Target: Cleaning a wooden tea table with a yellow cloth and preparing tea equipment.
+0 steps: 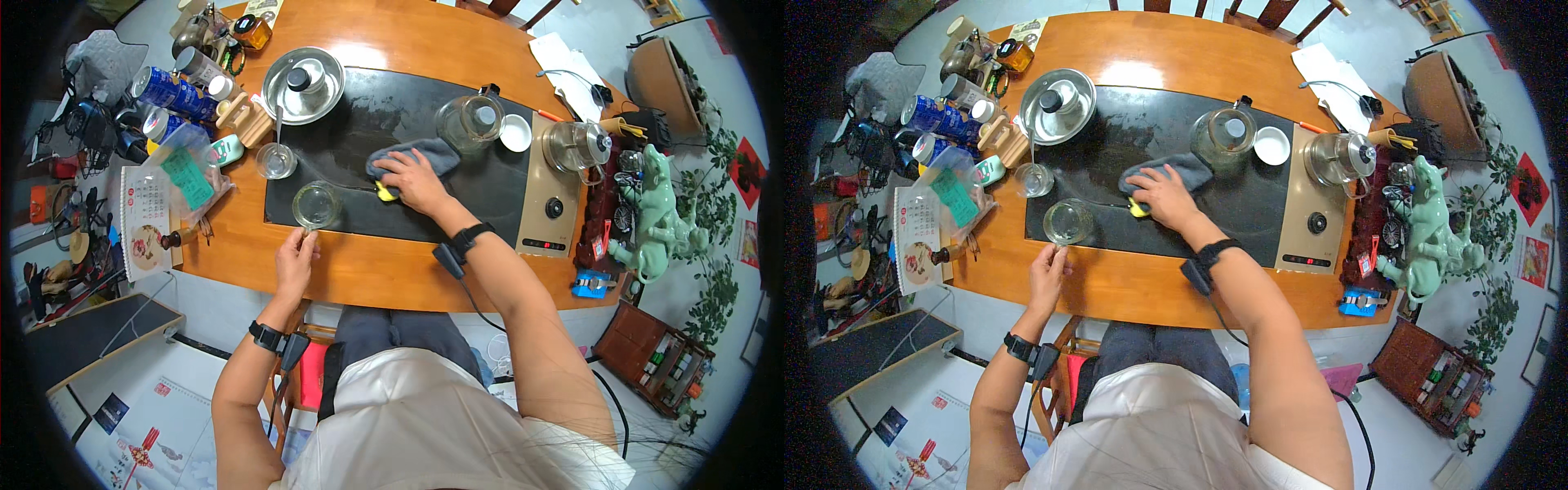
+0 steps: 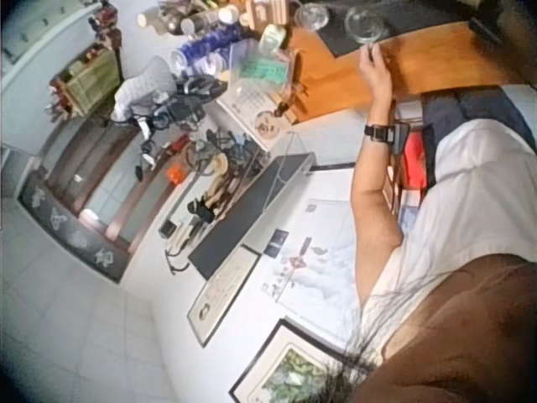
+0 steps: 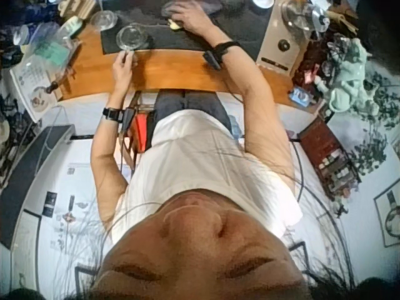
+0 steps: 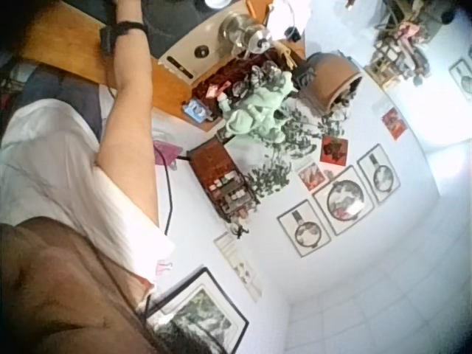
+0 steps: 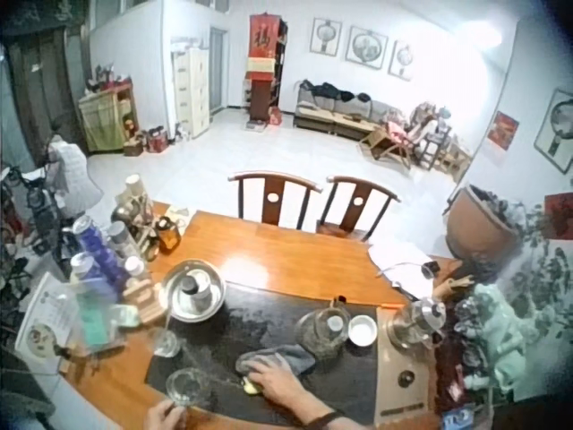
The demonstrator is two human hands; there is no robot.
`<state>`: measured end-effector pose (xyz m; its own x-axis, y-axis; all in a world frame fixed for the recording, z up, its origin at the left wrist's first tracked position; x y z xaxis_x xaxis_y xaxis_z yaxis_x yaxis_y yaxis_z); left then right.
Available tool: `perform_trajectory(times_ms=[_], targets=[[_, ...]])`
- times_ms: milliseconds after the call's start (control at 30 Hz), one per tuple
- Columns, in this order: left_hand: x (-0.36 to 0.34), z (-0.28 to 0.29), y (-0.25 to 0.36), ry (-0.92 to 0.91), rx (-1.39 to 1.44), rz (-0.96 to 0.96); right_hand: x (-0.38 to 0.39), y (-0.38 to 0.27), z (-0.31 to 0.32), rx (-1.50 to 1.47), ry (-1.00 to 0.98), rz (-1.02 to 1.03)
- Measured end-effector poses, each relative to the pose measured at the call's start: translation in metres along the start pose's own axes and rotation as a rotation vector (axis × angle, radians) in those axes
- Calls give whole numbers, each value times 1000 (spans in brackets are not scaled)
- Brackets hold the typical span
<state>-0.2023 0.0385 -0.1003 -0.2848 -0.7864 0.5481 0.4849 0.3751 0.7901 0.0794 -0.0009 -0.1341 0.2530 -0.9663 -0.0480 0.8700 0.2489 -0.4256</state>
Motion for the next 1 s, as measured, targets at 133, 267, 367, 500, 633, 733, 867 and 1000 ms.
perform_trajectory(times_ms=[133,267,367,500,633,733,867,1000], targets=[[10,7,1,0,0,-27,58,5,15,34,-47,-133],[17,17,-10,-42,-1,-85,109,14,27,8,-68,-289],[24,25,-18,-30,-15,-99,114,9,36,-239,-124,-548],[29,34,-33,-34,-12,-54,67,-20,58,-949,265,-468],[31,39,-36,-33,-27,-35,14,-36,64,-1439,261,-540],[34,40,-25,-38,-73,-31,4,-8,40,-1095,356,-616],[36,48,-28,-3,-58,-46,10,-9,42,38,533,-456],[36,53,-33,12,-80,-53,-3,-71,26,255,247,100]])
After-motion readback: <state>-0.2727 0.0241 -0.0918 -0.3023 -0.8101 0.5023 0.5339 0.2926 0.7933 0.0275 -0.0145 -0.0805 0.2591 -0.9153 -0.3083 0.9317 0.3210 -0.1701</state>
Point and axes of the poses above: each hand's wrist, its own x-axis away from the middle knuckle, its own z-axis out of the back of the hand, y = z × x, the point moved 3 cm from there along -x, towards the middle knuckle, and after that the axes turned 9 degrees about z, right-handed, at the moved point
